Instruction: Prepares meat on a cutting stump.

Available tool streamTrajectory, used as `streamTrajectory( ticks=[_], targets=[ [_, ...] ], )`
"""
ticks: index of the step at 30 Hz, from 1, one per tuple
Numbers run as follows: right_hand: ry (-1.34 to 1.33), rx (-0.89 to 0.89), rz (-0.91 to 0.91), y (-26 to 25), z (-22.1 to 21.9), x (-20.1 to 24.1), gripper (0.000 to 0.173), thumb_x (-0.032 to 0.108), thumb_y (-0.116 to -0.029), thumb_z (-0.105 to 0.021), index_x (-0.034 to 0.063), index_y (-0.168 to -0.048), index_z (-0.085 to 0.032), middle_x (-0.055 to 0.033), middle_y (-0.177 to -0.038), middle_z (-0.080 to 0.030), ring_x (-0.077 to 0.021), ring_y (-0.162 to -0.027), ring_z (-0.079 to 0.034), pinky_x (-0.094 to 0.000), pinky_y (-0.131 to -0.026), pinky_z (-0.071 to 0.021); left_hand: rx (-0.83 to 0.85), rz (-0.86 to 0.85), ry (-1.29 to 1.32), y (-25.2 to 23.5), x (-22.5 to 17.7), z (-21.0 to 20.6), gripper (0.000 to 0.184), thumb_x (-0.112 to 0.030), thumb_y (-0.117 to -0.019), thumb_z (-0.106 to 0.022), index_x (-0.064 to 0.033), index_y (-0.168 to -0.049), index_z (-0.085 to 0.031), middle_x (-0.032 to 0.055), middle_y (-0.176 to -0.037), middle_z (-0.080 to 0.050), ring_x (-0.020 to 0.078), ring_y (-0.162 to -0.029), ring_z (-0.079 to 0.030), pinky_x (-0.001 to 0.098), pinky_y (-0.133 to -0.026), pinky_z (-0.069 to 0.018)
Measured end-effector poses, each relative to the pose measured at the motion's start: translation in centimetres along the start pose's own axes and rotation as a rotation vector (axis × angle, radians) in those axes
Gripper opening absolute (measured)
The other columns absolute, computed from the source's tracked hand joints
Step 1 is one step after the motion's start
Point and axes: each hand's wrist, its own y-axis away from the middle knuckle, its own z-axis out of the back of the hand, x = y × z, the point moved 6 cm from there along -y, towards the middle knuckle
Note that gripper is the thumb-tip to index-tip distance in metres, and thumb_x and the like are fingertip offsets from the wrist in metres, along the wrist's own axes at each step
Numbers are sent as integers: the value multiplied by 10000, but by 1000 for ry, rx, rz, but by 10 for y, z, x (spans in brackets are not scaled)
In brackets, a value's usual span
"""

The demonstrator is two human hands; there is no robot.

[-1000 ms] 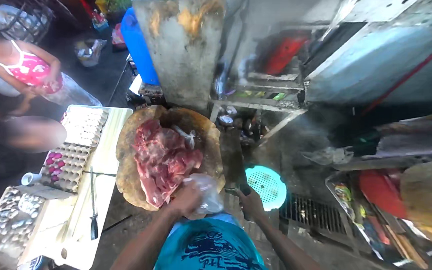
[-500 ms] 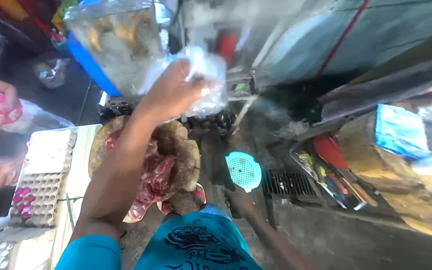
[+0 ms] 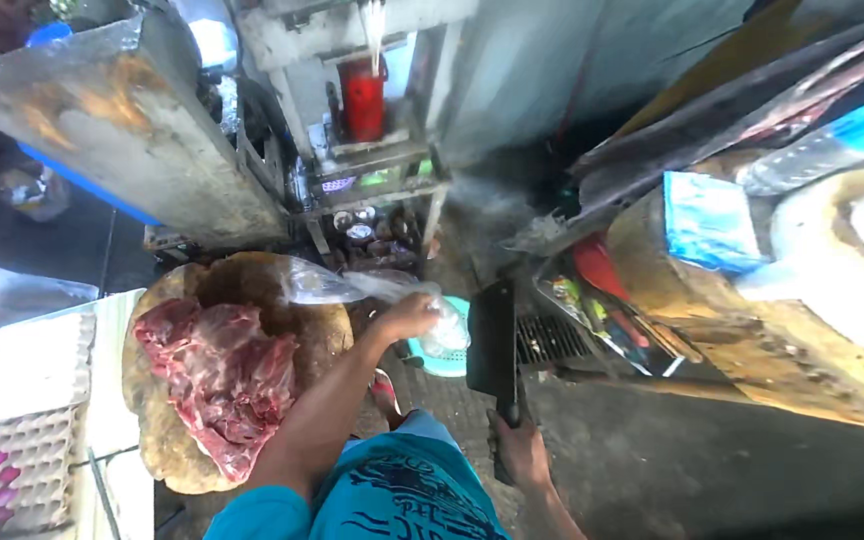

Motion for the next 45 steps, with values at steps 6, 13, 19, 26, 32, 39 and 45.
streamTrajectory(
  ticks=[6, 13, 19, 26, 32, 39, 45],
  targets=[
    [-59, -67, -3, -6, 20, -1, 322, 271, -1029, -636, 2, -1199, -583, -87, -678, -618, -200, -504, -606, -405, -492, -564, 79, -258, -60, -45, -25, -4, 280, -139, -976, -591, 54, -1168, -654, 206, -1123, -678, 280, -1054, -656, 484, -950, -522],
    [-86, -76, 23, -16, 21, 17, 302, 259, -1027, -644, -4, -1166, -594, -86, -666, -623, -200, -491, -607, -408, -485, -569, -151, -206, 174, -67, -48, 25, 225, -118, -1020, -565, 52, -1134, -659, 180, -1012, -682, 244, -933, -661, 452, -875, -545],
    [-12, -44, 11, -23, 17, 21, 315, 275, -1025, -654, 20, -1199, -594, -86, -658, -626, -202, -493, -618, -401, -482, -568, -542, 383, 370, -71, 77, 58, 465, -403, -1070, -504, -33, -1331, -612, 252, -1254, -638, 375, -1101, -656, 562, -912, -552],
    [172, 30, 112, -24, -2, 40, 393, 304, -1001, -678, 28, -1270, -604, -117, -742, -659, -235, -553, -632, -465, -551, -577, -673, 268, 456, 6, 128, 83, 609, -482, -1078, -465, -102, -1554, -438, 178, -1480, -560, 335, -1321, -574, 562, -1081, -476],
    [158, 174, 229, -24, -25, 82, 429, 331, -968, -688, 47, -1280, -612, -122, -849, -688, -246, -665, -674, -492, -652, -599, -937, 220, 587, 177, 171, 113, 433, -326, -1091, -506, -92, -1454, -537, 115, -1318, -685, 270, -1036, -737, 456, -870, -633],
    [147, 421, 315, -47, -56, 126, 415, 320, -976, -670, 68, -1290, -575, -84, -918, -691, -188, -690, -696, -396, -666, -622, -1325, 579, 307, 376, 250, 81, 413, -274, -1092, -472, 66, -1305, -569, 173, -1086, -672, 170, -821, -691, 392, -764, -610],
    [417, 642, 454, -19, -98, 141, 593, 484, -993, -625, 84, -1419, -528, -144, -1126, -697, -274, -1017, -694, -507, -927, -562, -1178, 1060, 26, 429, 309, -6, 415, -278, -1076, -477, 55, -1274, -627, 283, -1124, -678, 401, -980, -680, 613, -880, -538]
  ],
)
